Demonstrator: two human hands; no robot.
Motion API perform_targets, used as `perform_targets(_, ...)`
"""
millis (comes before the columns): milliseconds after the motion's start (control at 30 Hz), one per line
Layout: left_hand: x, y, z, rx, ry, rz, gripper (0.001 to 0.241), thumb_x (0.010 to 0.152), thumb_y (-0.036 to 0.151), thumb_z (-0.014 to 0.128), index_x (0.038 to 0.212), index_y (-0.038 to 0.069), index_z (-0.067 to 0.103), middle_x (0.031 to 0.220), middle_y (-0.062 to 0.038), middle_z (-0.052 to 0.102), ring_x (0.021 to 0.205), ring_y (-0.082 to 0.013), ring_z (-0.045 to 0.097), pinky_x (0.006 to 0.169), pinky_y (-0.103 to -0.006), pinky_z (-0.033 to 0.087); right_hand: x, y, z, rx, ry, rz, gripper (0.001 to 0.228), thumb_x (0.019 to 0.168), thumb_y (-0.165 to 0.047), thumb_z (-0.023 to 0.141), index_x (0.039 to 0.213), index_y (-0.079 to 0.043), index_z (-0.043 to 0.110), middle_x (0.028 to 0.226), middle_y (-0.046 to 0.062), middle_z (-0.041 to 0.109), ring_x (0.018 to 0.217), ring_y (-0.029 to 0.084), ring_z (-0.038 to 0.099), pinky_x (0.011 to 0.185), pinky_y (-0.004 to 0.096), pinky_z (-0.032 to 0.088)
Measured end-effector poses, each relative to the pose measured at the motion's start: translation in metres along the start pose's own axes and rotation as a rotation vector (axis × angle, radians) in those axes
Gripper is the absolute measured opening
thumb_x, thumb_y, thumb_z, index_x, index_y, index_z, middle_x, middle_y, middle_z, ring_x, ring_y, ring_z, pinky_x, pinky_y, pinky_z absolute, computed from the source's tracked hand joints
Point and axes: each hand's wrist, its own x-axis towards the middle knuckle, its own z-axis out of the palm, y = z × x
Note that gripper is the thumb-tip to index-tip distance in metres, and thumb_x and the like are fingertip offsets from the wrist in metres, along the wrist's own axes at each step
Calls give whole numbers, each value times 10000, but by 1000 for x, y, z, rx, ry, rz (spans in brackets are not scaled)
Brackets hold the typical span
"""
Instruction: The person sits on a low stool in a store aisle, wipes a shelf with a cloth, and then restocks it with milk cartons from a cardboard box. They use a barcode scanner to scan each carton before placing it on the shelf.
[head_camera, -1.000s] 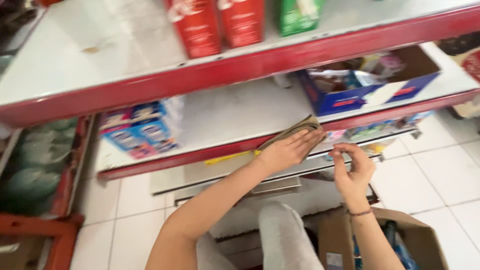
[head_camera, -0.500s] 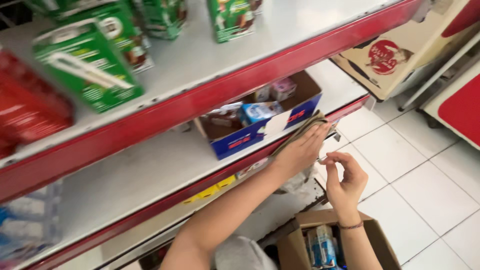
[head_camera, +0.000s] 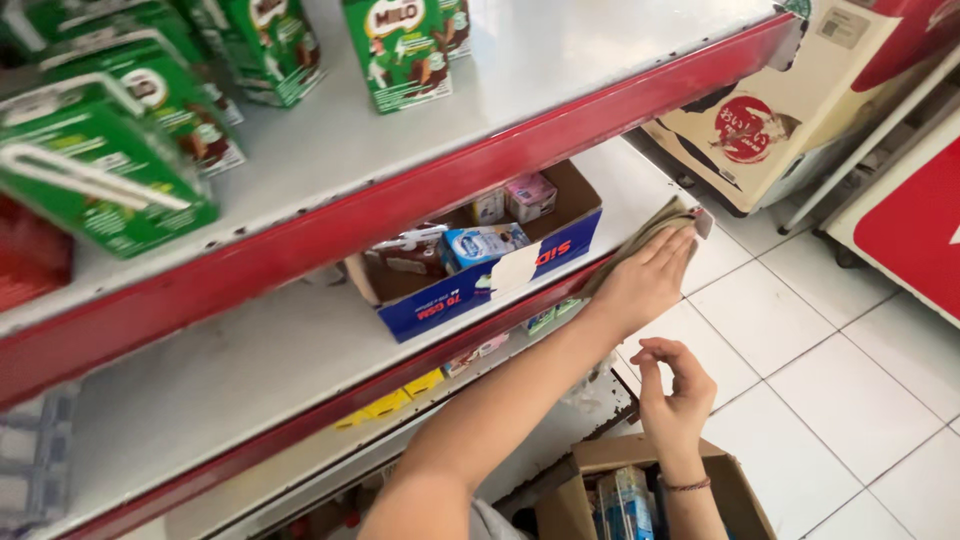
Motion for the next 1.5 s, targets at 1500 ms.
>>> perform_targets(1500, -656, -111, -427, -192, 245, -1364, 726, 763, -70, 630, 1475, 0, 505, 1507, -179, 536, 1401, -362, 512, 1186, -505, 449, -272, -246, 276, -408, -588, -879, 567, 819, -159, 694, 1358, -34, 569, 1439, 163, 547, 1383, 361, 488, 1176, 526, 379)
